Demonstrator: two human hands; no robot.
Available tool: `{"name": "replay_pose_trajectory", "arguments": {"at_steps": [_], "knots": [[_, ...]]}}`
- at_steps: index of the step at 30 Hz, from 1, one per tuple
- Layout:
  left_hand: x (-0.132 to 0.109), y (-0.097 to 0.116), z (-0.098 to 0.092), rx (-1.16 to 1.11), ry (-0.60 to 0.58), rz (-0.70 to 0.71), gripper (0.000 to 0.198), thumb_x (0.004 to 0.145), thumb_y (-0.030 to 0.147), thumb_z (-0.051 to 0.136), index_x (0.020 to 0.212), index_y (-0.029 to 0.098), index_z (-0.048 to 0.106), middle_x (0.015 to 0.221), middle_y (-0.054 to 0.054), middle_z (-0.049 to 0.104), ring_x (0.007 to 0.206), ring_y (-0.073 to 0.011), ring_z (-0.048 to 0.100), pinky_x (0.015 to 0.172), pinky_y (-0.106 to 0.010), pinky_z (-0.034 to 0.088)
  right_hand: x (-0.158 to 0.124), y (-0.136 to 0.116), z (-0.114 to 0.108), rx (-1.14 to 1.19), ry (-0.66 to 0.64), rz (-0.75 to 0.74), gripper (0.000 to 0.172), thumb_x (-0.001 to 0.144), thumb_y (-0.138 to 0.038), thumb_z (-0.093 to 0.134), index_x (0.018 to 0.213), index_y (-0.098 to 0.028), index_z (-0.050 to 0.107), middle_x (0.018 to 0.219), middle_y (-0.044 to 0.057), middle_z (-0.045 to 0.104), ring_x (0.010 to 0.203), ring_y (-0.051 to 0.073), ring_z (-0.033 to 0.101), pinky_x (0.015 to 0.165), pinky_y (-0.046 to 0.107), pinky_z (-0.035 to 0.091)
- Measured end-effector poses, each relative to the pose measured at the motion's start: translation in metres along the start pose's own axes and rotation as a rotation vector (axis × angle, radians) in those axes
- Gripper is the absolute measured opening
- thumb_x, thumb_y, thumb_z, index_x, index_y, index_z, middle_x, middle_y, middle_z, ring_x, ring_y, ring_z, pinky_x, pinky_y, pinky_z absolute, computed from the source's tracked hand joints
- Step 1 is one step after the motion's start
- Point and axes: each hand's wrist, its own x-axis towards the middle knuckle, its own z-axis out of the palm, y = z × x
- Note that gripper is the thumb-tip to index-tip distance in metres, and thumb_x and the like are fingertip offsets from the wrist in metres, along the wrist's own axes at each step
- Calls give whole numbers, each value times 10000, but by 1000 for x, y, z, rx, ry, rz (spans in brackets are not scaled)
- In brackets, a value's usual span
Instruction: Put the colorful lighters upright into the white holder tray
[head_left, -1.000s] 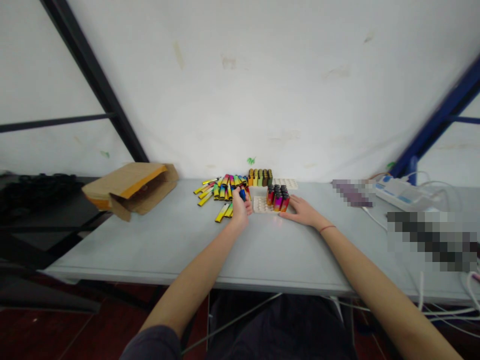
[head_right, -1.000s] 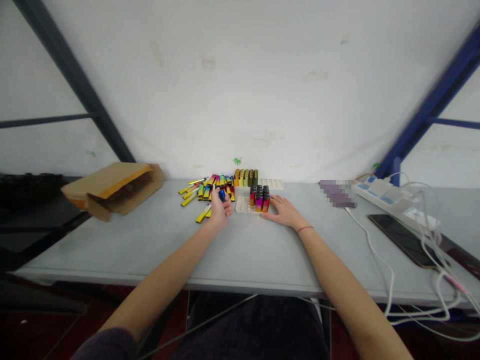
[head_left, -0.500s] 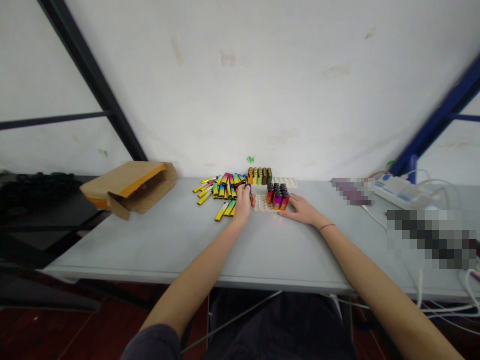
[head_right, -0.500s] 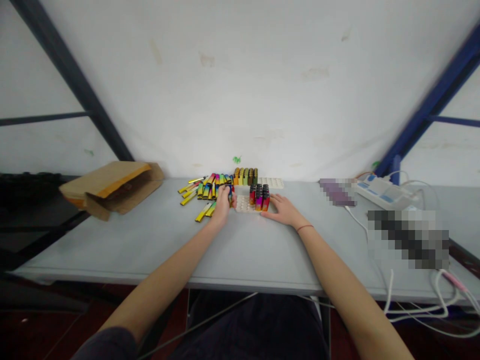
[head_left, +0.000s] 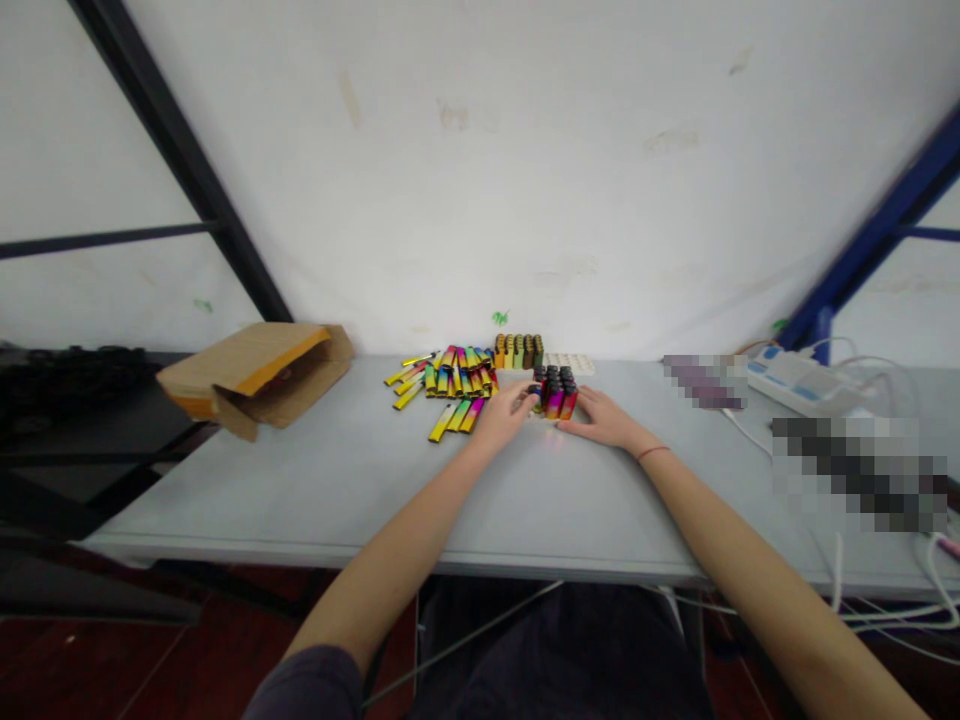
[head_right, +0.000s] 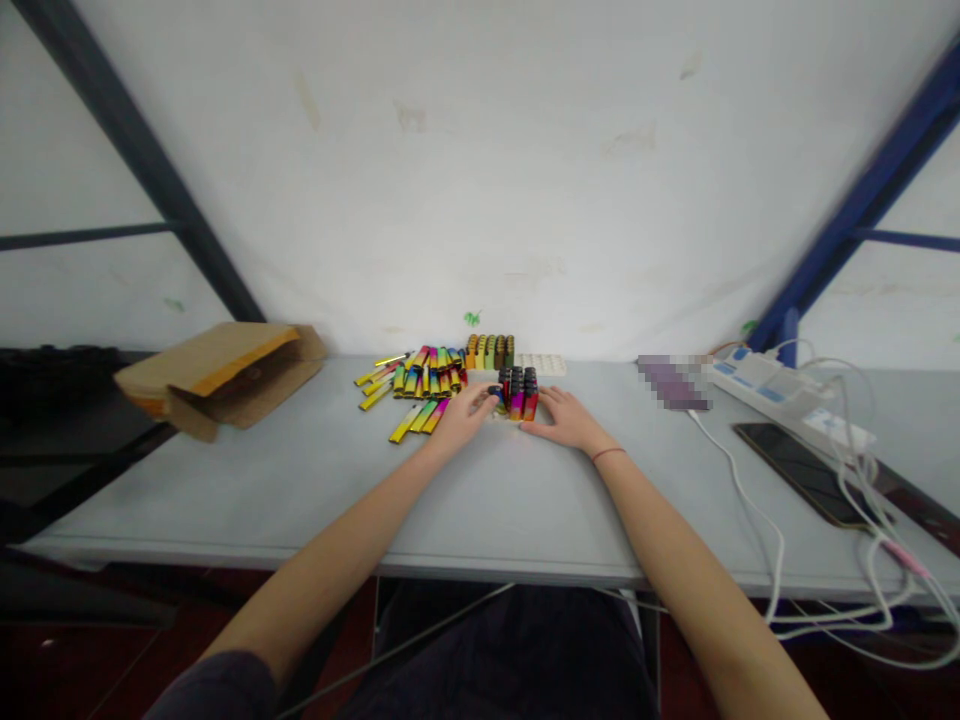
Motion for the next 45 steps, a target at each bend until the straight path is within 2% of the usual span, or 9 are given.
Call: {"name": "replay_pose_trajectory", "arguments": {"at_steps": [6,11,14,20,24,30,37,41,45], "knots": [[0,-4,0,42,-22,14,337,936,282,565,1261,198,597,1095,-84,721,1027,-204,691,960,-334,525,0,0,0,-2,-9,22,717,902,-712,518,1327,-141,605,1316,198,641,1232,380,590,1096,531,429],[-1,4,-1,308,2,99,330,963,251,508,1264,215,639,1234,-88,680,1180,-219,615,1079,-369,444,-1,2,2,11,7,7,700,901,-703,527,1350,-171,594,1340,183,635,1266,381,571,1115,559,411],[-2,17,-6,473,-6,82,373,978,266,483,1311,226,644,1253,-94,663,1189,-233,589,1064,-376,436,-1,3,3,8,16,7,696,899,-698,537,1354,-176,595,1340,181,638,1258,385,576,1111,563,415],[-7,29,-39,914,11,-247,337,969,292,460,1125,213,749,1231,-128,673,1206,-325,545,989,-472,435,0,0,0,-2,-3,4,731,901,-725,505,1321,-137,613,1338,204,632,1241,394,582,1098,563,432],[-11,24,-59,1017,-60,-470,326,913,330,535,1113,220,768,1286,-163,656,1234,-389,515,967,-544,425,0,-1,-1,-5,-17,18,751,896,-744,489,1295,-123,626,1329,216,633,1235,401,585,1097,565,436],[-9,24,-58,996,-145,-506,380,846,340,616,1168,184,744,1300,-182,664,1246,-404,514,993,-571,404,0,-1,-1,24,7,3,728,889,-750,495,1326,-177,604,1361,181,624,1269,388,569,1101,571,435],[-10,24,-51,919,-112,-474,353,940,203,411,985,141,756,1155,-221,721,1183,-410,577,977,-566,390,0,0,1,18,8,6,736,887,-751,497,1325,-171,608,1360,185,628,1279,392,565,1114,578,423],[0,17,-48,614,82,-476,295,968,215,407,897,161,689,1015,-185,725,1053,-330,647,900,-424,446,0,1,1,10,-5,19,759,884,-755,494,1356,-168,589,1388,189,611,1303,398,549,1129,582,408],[9,14,-43,64,235,-556,250,996,210,356,990,187,605,722,-18,598,618,-156,579,629,-263,447,0,0,0,16,-6,19,787,886,-759,485,1396,-164,556,1434,192,577,1329,403,527,1129,594,404]]}}
